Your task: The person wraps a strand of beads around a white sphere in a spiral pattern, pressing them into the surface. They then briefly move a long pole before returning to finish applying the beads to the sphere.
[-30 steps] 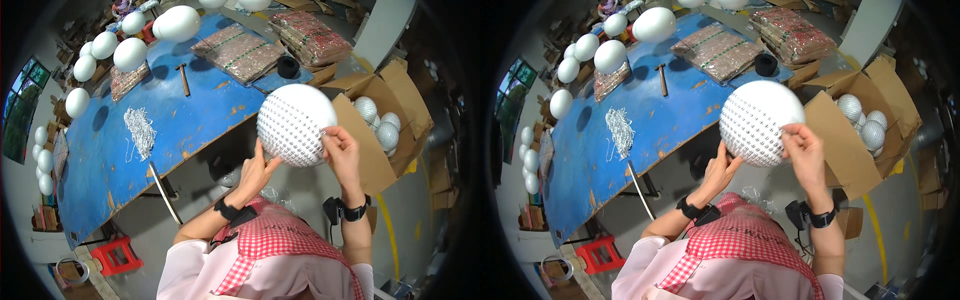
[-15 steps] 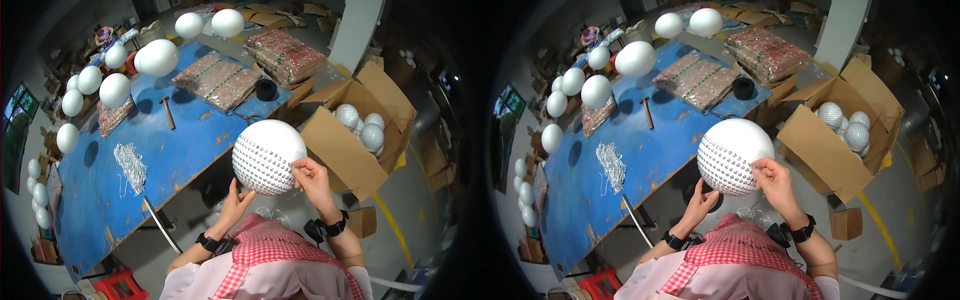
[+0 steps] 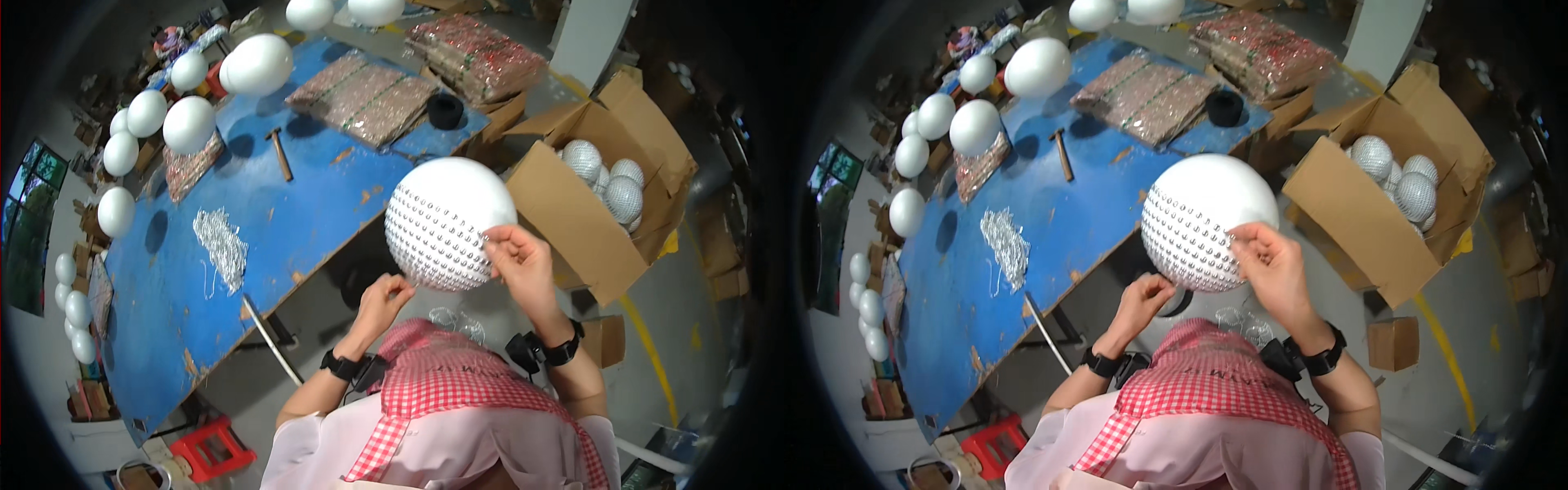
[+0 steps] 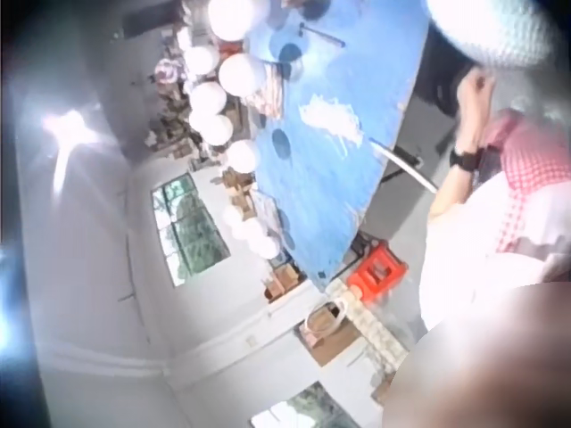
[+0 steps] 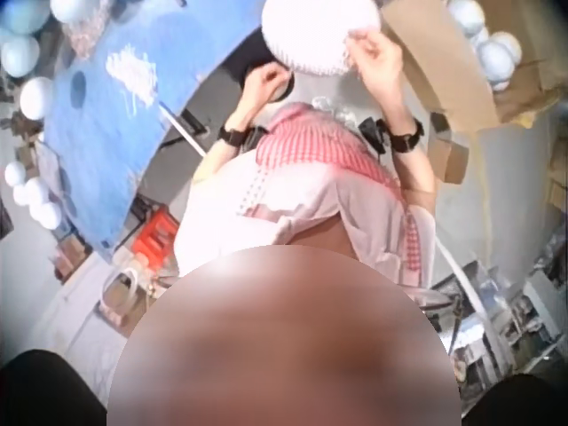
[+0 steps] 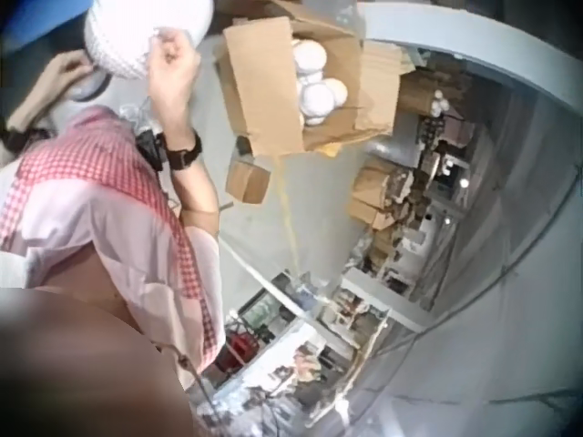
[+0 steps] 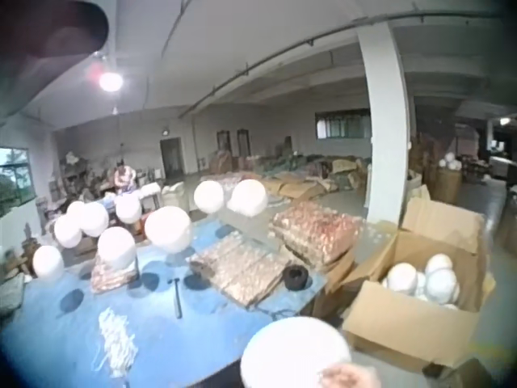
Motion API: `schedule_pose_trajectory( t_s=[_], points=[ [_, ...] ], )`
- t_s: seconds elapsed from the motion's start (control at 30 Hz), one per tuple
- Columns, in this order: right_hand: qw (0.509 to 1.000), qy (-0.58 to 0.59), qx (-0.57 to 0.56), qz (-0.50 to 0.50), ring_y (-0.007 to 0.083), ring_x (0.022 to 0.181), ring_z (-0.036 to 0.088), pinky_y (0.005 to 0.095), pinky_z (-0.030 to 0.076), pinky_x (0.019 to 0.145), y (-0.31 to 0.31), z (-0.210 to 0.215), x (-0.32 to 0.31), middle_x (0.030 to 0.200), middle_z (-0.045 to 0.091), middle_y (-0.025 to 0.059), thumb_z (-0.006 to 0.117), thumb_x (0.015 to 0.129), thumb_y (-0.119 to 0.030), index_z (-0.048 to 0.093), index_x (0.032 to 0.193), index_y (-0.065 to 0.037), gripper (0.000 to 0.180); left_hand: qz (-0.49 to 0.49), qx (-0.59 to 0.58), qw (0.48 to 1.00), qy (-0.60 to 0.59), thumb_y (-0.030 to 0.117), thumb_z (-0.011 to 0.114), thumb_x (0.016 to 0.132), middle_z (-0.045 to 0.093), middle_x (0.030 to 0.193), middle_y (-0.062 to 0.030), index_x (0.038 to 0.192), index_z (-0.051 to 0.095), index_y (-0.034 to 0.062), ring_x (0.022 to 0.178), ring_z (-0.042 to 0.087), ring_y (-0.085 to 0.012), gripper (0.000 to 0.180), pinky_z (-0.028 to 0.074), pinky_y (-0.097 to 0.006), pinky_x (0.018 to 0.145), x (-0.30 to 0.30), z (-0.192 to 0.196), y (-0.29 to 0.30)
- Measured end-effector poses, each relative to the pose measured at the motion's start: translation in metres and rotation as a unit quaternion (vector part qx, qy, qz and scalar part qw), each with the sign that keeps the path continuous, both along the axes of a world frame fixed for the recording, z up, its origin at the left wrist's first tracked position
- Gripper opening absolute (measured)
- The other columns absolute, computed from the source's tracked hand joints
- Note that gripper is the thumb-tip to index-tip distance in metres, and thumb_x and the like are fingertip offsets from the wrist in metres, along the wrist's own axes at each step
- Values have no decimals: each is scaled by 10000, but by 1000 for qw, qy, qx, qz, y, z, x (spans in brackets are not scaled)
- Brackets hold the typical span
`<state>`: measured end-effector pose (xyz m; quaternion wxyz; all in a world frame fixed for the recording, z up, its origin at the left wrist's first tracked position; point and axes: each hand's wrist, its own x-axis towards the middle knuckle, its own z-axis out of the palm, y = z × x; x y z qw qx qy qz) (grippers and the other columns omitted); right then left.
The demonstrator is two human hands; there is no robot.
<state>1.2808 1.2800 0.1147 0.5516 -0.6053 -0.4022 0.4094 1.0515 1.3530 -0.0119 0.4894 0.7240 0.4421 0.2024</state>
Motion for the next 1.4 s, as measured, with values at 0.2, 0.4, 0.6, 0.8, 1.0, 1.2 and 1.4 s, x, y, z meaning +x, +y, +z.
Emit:
schedule_pose_trajectory(
  t_s=[0.2,0.4,0.6,0.8,1.0,1.2,1.4],
  points=[
    [1000,-20,5,11,20,611,501,185,413,576,-6,12,-6,681,586,-24,583,906,-46,621,1041,28,159,-29,11,999,-9,185,678,839,534,758,-96,835,632,29,689,523,-226,163,410,-336,637,-5,6,6],
    [993,-56,-8,107,49,680,552,218,436,615,-6,11,-15,725,638,33,567,897,-35,568,1179,3,284,-22,-154,986,-67,181,655,871,589,824,-38,904,636,17,749,542,-126,168,427,-272,667,-16,15,5],
    [993,-60,13,98,91,758,599,265,487,669,-6,6,-22,826,679,97,568,897,-55,554,1211,14,321,10,-206,970,-132,173,625,901,602,890,13,998,624,-8,765,507,-34,205,424,-211,663,-20,15,1],
    [987,-125,-29,95,85,639,579,265,466,600,-8,3,-18,715,637,76,585,890,-71,594,1186,-29,300,154,256,954,12,111,682,812,630,980,-160,1022,623,4,881,609,-314,244,487,-397,764,-15,46,-2],
    [986,-157,-7,50,99,599,591,270,460,564,-8,-4,-16,674,636,90,613,870,-91,611,1150,-34,287,-8,463,886,-12,287,766,736,524,1263,-150,1260,568,94,1208,466,-348,592,381,-441,990,39,85,0],
    [979,-181,42,-80,99,572,600,258,449,531,-20,6,-7,655,648,86,652,834,-89,620,973,-1,167,-35,463,885,15,258,757,751,492,1291,-165,1270,570,142,1216,449,-370,564,379,-455,992,53,87,2],
    [984,-149,-93,33,63,493,530,224,395,472,-38,25,31,556,579,12,626,873,-146,649,839,7,159,-52,453,889,35,222,702,820,423,1343,-239,1318,534,192,1259,387,-425,527,362,-480,991,51,86,4]
  ],
)
